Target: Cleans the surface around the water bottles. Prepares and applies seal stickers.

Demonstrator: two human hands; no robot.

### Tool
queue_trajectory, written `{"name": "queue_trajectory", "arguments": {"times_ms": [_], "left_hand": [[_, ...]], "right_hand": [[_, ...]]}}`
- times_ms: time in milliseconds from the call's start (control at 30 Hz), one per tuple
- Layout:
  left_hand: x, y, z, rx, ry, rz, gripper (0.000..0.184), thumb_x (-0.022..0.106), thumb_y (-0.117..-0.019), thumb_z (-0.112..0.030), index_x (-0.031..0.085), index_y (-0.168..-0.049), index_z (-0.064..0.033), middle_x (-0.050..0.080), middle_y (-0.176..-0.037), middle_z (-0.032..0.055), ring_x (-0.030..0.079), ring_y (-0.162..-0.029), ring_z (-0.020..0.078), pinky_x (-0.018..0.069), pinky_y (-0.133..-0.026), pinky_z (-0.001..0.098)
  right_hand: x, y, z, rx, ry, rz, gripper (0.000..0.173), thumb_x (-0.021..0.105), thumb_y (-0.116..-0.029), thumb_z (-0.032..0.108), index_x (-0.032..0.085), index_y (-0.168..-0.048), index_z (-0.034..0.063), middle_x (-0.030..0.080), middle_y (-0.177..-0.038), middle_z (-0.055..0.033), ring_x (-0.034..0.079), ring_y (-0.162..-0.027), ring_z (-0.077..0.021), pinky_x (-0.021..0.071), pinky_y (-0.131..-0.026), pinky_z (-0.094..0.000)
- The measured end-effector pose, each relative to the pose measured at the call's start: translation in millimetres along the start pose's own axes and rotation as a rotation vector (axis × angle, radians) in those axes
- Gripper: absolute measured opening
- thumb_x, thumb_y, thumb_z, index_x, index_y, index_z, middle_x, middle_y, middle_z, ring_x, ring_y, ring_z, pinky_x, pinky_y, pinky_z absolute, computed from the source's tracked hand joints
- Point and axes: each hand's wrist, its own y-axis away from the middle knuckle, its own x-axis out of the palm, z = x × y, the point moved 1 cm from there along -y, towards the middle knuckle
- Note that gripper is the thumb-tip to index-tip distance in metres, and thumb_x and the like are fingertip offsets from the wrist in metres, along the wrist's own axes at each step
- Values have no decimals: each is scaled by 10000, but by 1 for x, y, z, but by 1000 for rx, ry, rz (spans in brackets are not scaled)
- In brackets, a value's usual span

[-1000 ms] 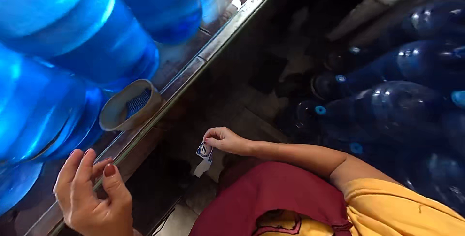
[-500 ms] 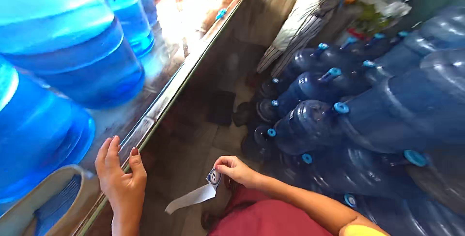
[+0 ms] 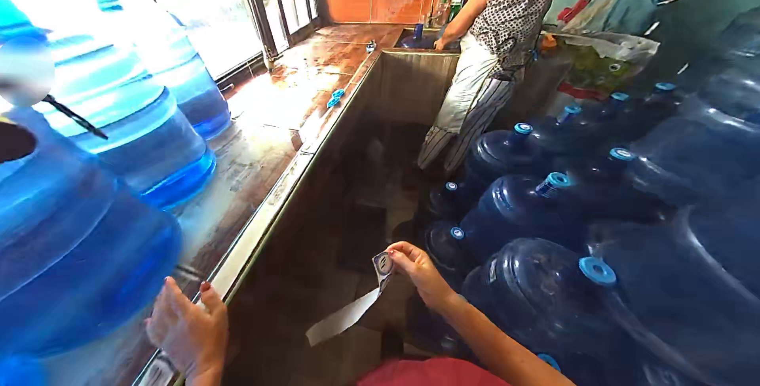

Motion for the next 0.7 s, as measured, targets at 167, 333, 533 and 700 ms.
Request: {"name": "queue_trajectory", "arguments": {"times_ms": [167, 333, 533, 700], "left_hand": [[2, 3, 1, -26, -85, -44, 621, 382, -1060, -384, 429, -1512, 40, 504, -1464, 331, 460, -1381, 521, 243, -1181, 646], [3, 5, 2, 2, -161, -61, 558, 374, -1075, -357, 527, -1447, 30, 571, -1421, 285, 501, -1366, 484, 253, -1186, 626], [8, 5, 1, 3, -229, -107, 511, 394, -1073, -333, 596, -1394, 10, 628, -1365, 252, 549, -1335, 443, 273, -1188, 579], [10, 5, 0, -14, -252, -138, 489, 422, -1070, -333, 618, -1374, -4, 651, -1343, 224, 566, -1330, 403, 288, -1184, 561]], "right_hand": [[-32, -41, 8, -29, -28, -85, 155, 486, -1027, 35, 639, -1018, 13, 682, -821, 24, 649, -738, -32, 555, -718, -215], [-38, -65, 13, -21, -57, -71, 165, 486, -1023, 17, 647, -989, 27, 691, -810, 33, 657, -744, -21, 556, -716, -199], [-45, -81, 8, -2, -51, -73, 164, 482, -1028, 10, 642, -993, 21, 693, -813, 27, 664, -750, -25, 562, -725, -202], [-53, -96, 9, -19, -44, -105, 173, 474, -1030, 9, 644, -995, 13, 696, -827, 16, 669, -765, -37, 566, -744, -210]]}}
